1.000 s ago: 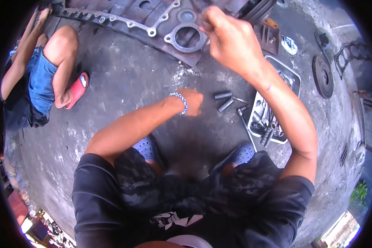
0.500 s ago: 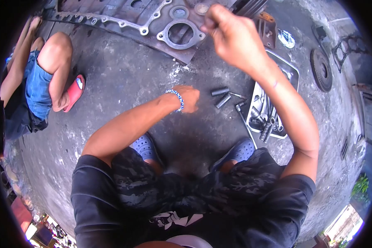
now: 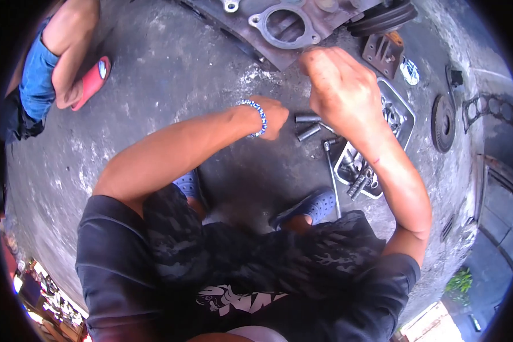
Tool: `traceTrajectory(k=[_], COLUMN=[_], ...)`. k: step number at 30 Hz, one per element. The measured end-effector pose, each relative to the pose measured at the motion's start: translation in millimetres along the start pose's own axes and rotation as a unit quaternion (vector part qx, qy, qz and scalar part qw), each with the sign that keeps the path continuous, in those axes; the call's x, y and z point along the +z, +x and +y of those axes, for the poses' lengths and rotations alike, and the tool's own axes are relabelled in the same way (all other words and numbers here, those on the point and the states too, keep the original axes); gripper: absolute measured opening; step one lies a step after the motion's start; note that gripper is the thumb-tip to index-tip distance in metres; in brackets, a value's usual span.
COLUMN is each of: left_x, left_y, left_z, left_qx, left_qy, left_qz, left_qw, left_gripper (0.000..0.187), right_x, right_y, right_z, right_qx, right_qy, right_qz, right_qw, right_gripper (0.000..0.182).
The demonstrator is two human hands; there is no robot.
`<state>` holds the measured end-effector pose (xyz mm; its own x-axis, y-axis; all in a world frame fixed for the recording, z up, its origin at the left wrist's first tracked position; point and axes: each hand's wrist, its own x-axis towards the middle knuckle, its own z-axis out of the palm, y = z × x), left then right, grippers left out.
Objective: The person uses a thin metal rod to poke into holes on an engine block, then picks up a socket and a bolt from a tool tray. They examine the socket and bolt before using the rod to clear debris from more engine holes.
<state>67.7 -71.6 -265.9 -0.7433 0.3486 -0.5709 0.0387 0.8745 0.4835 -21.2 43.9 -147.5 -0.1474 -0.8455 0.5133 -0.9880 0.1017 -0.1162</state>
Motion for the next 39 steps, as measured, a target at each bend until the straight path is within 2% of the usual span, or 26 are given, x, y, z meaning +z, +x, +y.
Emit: traceTrajectory(k=[2, 3, 6, 7, 10, 12, 13, 16, 20, 21, 24, 25, 28, 31, 34, 37, 39], left_x=[0, 0, -1, 0, 1, 0, 1, 1, 3, 2, 5, 5, 0, 9, 4, 7, 5], left_y=[-1, -1, -2, -1, 3, 2, 1, 3, 2, 3, 4, 4, 9, 5, 2, 2, 1], left_z=[1, 2, 4, 4, 3, 3, 4, 0, 4, 4, 6, 7, 2, 2, 1, 3, 3], left_qx=[0.003, 0.005, 0.0, 0.004, 0.012, 0.004, 0.001, -0.003, 0.002, 0.003, 0.009, 0.017, 0.021, 0.022, 0.02, 0.019, 0.015], left_qy=[0.003, 0.006, 0.003, -0.003, 0.001, 0.01, 0.009, 0.02, 0.015, 0.017, 0.013, 0.011, 0.015, 0.009, 0.013, 0.012, 0.026], left_qz=[0.007, 0.009, 0.01, 0.011, 0.009, 0.004, 0.0, -0.015, -0.012, -0.006, -0.009, -0.003, 0.011, 0.007, 0.011, 0.002, 0.012], left_qw=[1.0, 1.0, 1.0, 1.0, 1.0, 1.0, 1.0, 1.0, 1.0, 1.0, 1.0, 1.0, 1.0, 1.0, 1.0, 1.0, 0.999], left_gripper=[0.023, 0.023, 0.023, 0.023, 0.023, 0.023, 0.024, 0.027, 0.026, 0.024, 0.023, 0.022, 0.022, 0.022, 0.022, 0.022, 0.022], right_x=[0, -3, 0, 2, -3, 1, 4, 2, 0, -5, -1, -3, -7, -3, -4, -6, -6], right_y=[2, 2, -1, 1, 6, 6, 2, 0, 3, 7, 1, 2, 8, 11, 8, 13, 13], right_z=[0, -1, 1, 0, -6, -2, 2, 3, 2, -2, 1, 2, -13, 1, -5, -2, -2], right_qx=[0.017, 0.055, 0.057, 0.005, 0.003, 0.042, 0.094, 0.068, 0.146, 0.088, 0.168, 0.204, 0.129, 0.148, 0.095, 0.157, 0.132], right_qy=[-0.001, -0.003, -0.012, -0.012, -0.012, -0.003, -0.005, -0.053, -0.04, -0.07, -0.037, -0.062, -0.157, -0.059, -0.073, -0.069, -0.067], right_qz=[0.027, 0.017, 0.005, 0.016, -0.029, 0.004, 0.0, 0.017, 0.012, 0.019, -0.038, -0.07, -0.072, 0.009, -0.048, -0.033, -0.051], right_qw=[0.999, 0.998, 0.998, 1.0, 1.0, 0.999, 0.996, 0.996, 0.988, 0.993, 0.984, 0.974, 0.976, 0.987, 0.992, 0.985, 0.988], right_gripper=[0.026, 0.025, 0.026, 0.027, 0.026, 0.028, 0.015, 0.013, 0.011, 0.014, 0.012, 0.013, 0.012, 0.011, 0.012, 0.014, 0.014])
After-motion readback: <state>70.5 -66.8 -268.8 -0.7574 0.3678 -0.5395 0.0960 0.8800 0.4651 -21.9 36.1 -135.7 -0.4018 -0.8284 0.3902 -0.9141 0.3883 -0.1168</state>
